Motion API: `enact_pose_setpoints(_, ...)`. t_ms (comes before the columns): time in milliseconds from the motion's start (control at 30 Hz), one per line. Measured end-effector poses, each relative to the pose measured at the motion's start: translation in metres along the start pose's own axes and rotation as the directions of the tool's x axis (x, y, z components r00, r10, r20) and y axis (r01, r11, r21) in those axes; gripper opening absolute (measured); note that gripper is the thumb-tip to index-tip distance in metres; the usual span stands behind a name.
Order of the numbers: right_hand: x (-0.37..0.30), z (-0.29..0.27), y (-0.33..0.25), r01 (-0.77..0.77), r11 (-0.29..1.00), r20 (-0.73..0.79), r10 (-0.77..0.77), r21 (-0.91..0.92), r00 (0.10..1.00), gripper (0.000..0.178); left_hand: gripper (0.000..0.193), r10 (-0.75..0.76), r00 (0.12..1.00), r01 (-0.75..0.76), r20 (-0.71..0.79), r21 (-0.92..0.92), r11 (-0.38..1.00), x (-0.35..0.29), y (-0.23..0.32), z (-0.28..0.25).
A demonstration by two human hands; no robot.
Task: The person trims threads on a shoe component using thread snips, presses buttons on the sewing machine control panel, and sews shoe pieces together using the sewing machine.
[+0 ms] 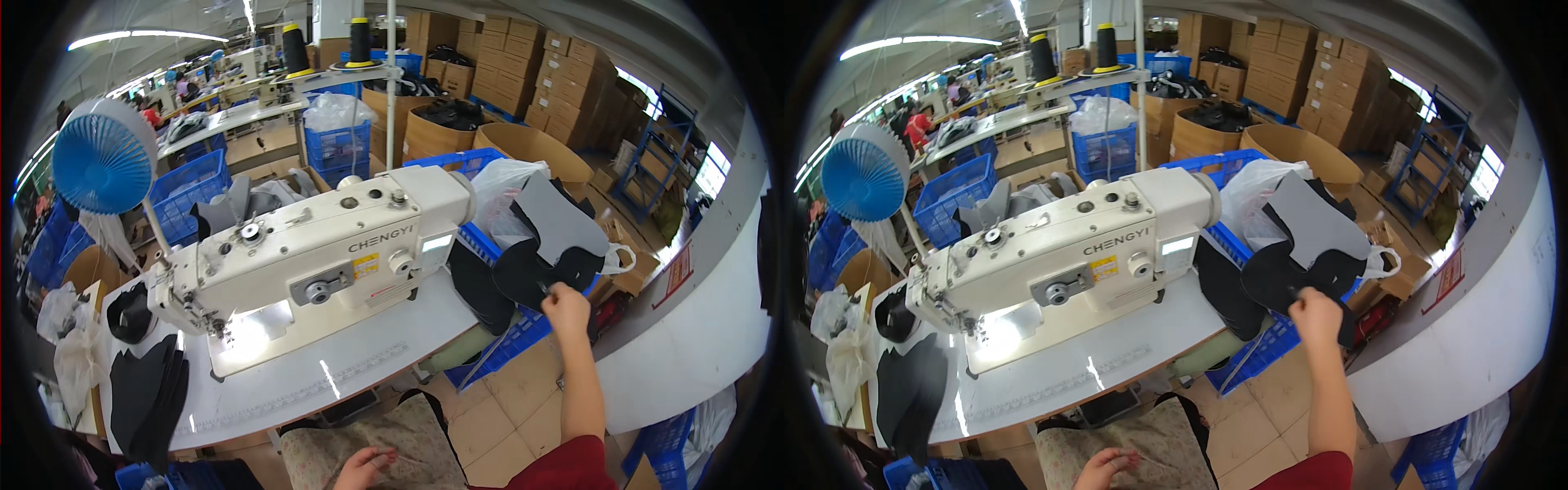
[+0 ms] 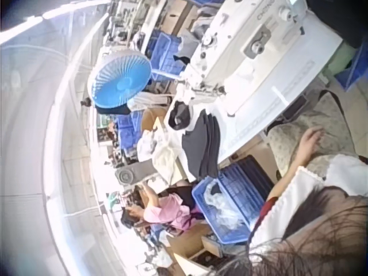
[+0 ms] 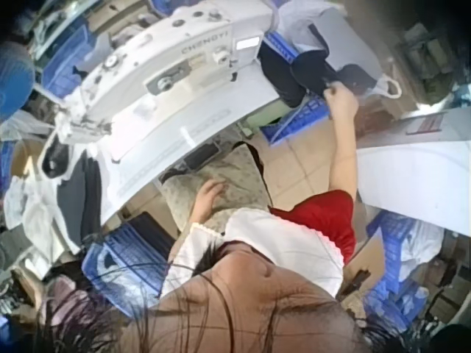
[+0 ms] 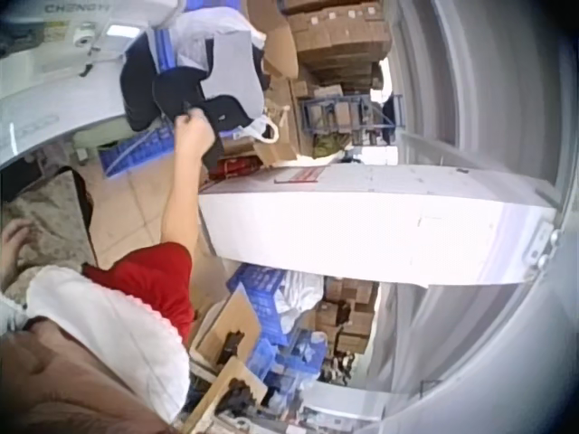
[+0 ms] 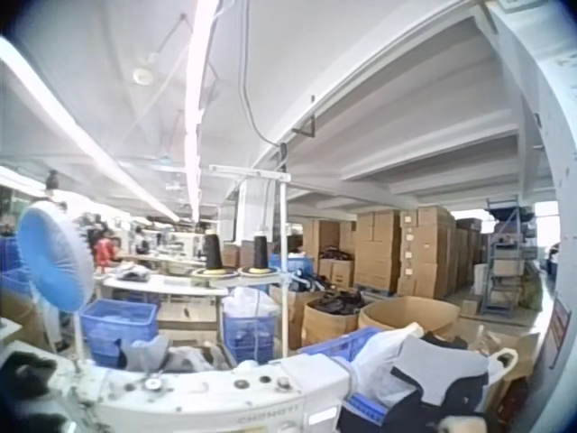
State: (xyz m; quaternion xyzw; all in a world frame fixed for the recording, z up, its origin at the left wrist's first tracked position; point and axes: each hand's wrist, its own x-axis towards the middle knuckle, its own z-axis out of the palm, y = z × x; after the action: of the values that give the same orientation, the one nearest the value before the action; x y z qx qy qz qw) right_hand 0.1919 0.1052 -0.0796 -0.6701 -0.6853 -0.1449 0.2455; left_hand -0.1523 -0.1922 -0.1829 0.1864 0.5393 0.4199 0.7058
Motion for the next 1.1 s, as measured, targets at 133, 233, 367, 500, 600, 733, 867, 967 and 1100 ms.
enact_pose_setpoints(133,-0.019,0.014,-0.117,0.461,0.768,-0.054,-0.491,0.445,0.869,0.003,0.027,0.02,1.0,-0.019,0.006,-0.077,0.997,-0.018,0.001,-0.013)
enact_pose_setpoints(233,-0.035,0.063,-0.173,0.67,0.629,-0.058,-0.711,0.395,0.701,0.004,0.026,-0.002,0.997,-0.005,-0.082,-0.082,0.997,-0.03,-0.006,-0.029)
enact_pose_setpoints(367,-0.046,0.115,-0.197,0.719,0.636,-0.107,-0.724,0.282,0.682,0.004,0.027,0.212,0.936,-0.244,-0.282,-0.082,0.966,-0.043,-0.061,-0.098)
enact_pose_setpoints(500,-0.061,0.085,-0.204,0.702,0.659,-0.089,-0.709,0.268,0.7,0.029,0.022,0.252,0.784,-0.343,-0.568,-0.058,0.938,-0.073,-0.119,-0.178)
enact_pose_setpoints(600,-0.095,0.029,-0.216,0.651,0.67,-0.062,-0.678,0.357,0.732,0.03,0.026,0.052,0.629,-0.156,-0.776,-0.061,0.986,-0.09,-0.166,-0.224)
enact_pose_setpoints(733,-0.16,0.012,-0.215,0.41,0.822,0.32,-0.541,0.396,0.778,0.019,0.043,0.016,0.685,0.163,-0.728,0.175,0.971,-0.082,-0.256,-0.279)
enact_pose_setpoints(867,-0.243,0.118,-0.11,0.11,0.992,0.879,-0.108,0.064,0.464,0.024,0.055,-0.319,0.764,0.263,-0.561,-0.18,0.948,-0.036,-0.351,-0.306)
enact_pose_setpoints(967,-0.319,0.173,-0.018,-0.415,0.799,0.881,0.282,-0.434,-0.379,0.054,0.055,-0.297,0.791,0.237,-0.534,-0.18,0.955,-0.001,-0.327,-0.302)
enact_pose_setpoints(1100,-0.338,0.223,-0.051,-0.457,0.823,0.934,0.23,-0.337,-0.275,0.039,0.053,-0.234,0.756,0.16,-0.612,-0.175,0.972,0.049,-0.288,-0.313)
